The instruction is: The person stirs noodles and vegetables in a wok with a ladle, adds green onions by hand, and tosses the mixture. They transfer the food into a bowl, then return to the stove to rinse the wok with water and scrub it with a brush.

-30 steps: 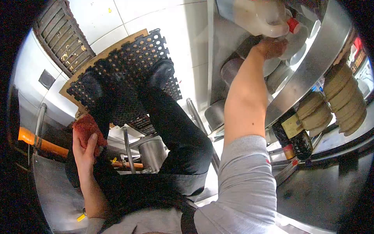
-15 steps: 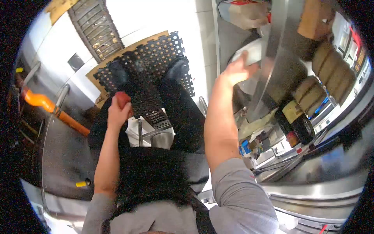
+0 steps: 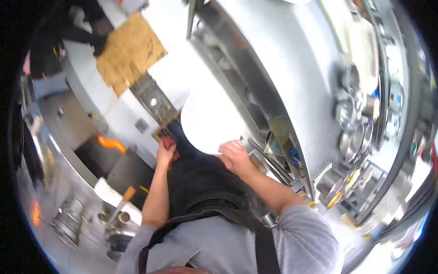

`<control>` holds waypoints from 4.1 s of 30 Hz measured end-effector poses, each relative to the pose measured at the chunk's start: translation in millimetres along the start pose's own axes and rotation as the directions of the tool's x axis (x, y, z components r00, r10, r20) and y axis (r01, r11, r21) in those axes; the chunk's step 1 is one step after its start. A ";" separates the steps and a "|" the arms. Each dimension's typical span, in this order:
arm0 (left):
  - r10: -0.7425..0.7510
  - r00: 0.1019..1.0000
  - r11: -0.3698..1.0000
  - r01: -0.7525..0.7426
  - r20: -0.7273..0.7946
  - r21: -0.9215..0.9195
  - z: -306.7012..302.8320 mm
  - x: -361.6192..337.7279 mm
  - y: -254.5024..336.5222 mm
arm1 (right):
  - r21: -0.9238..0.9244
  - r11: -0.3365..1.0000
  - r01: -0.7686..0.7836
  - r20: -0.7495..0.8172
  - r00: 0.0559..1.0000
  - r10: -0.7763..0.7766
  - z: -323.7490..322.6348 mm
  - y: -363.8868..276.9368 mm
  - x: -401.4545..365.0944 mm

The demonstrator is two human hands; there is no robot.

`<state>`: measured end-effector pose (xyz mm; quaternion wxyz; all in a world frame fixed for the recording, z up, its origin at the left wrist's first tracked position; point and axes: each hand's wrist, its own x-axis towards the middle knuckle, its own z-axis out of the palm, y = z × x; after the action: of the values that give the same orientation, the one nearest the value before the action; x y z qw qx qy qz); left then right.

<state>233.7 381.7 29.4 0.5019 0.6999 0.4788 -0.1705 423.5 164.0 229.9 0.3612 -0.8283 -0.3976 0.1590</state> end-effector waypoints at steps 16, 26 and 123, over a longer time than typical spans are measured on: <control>-0.031 0.966 0.975 -0.027 -0.256 -0.221 -96.9 -84.1 39.6 | -0.500 0.833 -0.235 -0.505 0.861 -0.061 -174.9 125.2 87.0; -0.265 0.928 0.763 0.035 -0.263 -0.645 11.0 -232.6 8.3 | 0.074 0.957 0.280 0.194 0.938 -0.289 -73.6 26.2 25.9; -0.947 0.173 -0.154 -0.984 -0.270 -0.092 -104.5 -513.6 -158.7 | 0.507 0.065 0.860 0.771 -0.418 -0.481 156.9 -503.2 48.7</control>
<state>-173.4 221.9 358.9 0.2979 -0.1485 0.4564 0.8252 94.3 488.5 487.8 -0.0693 -0.1409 -0.9662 0.2043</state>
